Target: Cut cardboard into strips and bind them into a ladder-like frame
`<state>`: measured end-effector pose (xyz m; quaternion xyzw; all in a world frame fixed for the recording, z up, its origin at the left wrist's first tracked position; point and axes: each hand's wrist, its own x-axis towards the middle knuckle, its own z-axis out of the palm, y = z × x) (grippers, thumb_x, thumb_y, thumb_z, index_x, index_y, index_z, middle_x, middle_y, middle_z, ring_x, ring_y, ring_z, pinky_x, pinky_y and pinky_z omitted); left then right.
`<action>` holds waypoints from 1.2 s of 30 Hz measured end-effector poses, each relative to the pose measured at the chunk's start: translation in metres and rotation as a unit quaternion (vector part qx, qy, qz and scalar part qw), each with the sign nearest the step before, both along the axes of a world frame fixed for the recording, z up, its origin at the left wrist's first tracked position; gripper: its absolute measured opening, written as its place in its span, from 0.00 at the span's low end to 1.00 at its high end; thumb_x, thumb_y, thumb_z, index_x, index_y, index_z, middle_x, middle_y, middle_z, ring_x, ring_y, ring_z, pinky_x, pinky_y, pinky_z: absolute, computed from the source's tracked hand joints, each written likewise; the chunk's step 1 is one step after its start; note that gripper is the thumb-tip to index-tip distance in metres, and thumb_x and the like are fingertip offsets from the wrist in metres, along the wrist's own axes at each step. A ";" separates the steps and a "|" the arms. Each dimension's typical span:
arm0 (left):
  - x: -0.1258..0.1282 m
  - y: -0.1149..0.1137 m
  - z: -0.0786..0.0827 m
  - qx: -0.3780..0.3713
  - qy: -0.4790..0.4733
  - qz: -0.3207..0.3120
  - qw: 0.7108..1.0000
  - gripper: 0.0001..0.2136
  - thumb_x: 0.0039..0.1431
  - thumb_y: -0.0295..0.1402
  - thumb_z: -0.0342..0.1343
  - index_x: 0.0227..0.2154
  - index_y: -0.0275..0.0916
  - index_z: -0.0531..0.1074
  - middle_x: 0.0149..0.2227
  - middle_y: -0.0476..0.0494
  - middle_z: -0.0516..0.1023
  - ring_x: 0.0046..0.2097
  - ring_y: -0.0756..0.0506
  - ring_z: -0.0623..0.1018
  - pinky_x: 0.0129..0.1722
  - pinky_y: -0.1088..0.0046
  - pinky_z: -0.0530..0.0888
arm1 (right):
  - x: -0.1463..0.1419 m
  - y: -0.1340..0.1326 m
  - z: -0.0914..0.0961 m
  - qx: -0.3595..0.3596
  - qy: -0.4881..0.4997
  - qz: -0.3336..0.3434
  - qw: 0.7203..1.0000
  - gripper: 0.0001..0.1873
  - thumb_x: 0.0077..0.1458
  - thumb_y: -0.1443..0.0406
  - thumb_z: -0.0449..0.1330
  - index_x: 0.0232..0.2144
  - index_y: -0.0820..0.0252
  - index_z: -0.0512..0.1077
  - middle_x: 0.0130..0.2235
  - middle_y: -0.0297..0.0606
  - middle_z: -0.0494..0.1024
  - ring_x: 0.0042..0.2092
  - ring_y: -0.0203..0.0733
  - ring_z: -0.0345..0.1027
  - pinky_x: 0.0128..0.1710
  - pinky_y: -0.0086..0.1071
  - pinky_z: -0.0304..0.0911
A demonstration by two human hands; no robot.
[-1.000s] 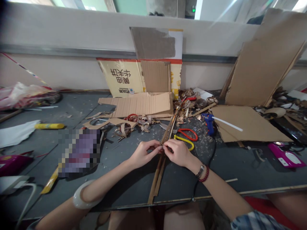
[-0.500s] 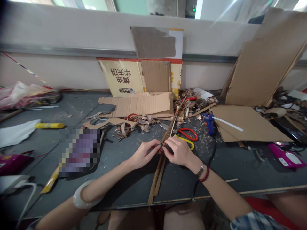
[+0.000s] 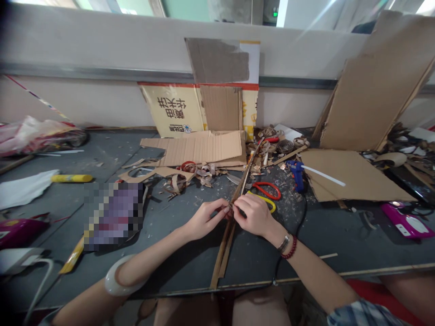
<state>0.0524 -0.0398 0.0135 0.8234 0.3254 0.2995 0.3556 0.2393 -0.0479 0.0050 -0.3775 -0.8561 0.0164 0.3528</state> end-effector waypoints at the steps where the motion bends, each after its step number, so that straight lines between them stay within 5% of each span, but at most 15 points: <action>1: 0.000 0.000 0.000 0.002 0.002 0.000 1.000 0.09 0.62 0.32 0.42 0.30 0.36 0.65 0.27 0.49 0.70 0.29 0.52 0.70 0.32 0.78 0.66 | 0.000 0.000 0.000 0.004 0.003 0.001 1.000 0.06 0.54 0.70 0.51 0.28 0.60 0.67 0.30 0.40 0.73 0.34 0.40 0.65 0.38 0.35 0.62; 21: 0.001 0.000 -0.003 0.040 0.058 -0.005 0.998 0.11 0.63 0.34 0.41 0.32 0.36 0.66 0.28 0.47 0.70 0.30 0.50 0.69 0.32 0.76 0.66 | -0.002 0.001 -0.004 -0.008 -0.051 0.027 0.998 0.07 0.54 0.71 0.49 0.27 0.60 0.64 0.30 0.40 0.69 0.34 0.41 0.61 0.36 0.35 0.60; 36: 0.003 0.000 0.001 0.053 0.001 -0.028 0.998 0.09 0.62 0.30 0.41 0.30 0.36 0.65 0.34 0.42 0.68 0.37 0.48 0.69 0.38 0.71 0.68 | -0.002 0.001 -0.006 -0.025 -0.012 0.045 0.999 0.06 0.54 0.72 0.49 0.27 0.59 0.63 0.30 0.39 0.68 0.34 0.40 0.61 0.36 0.35 0.61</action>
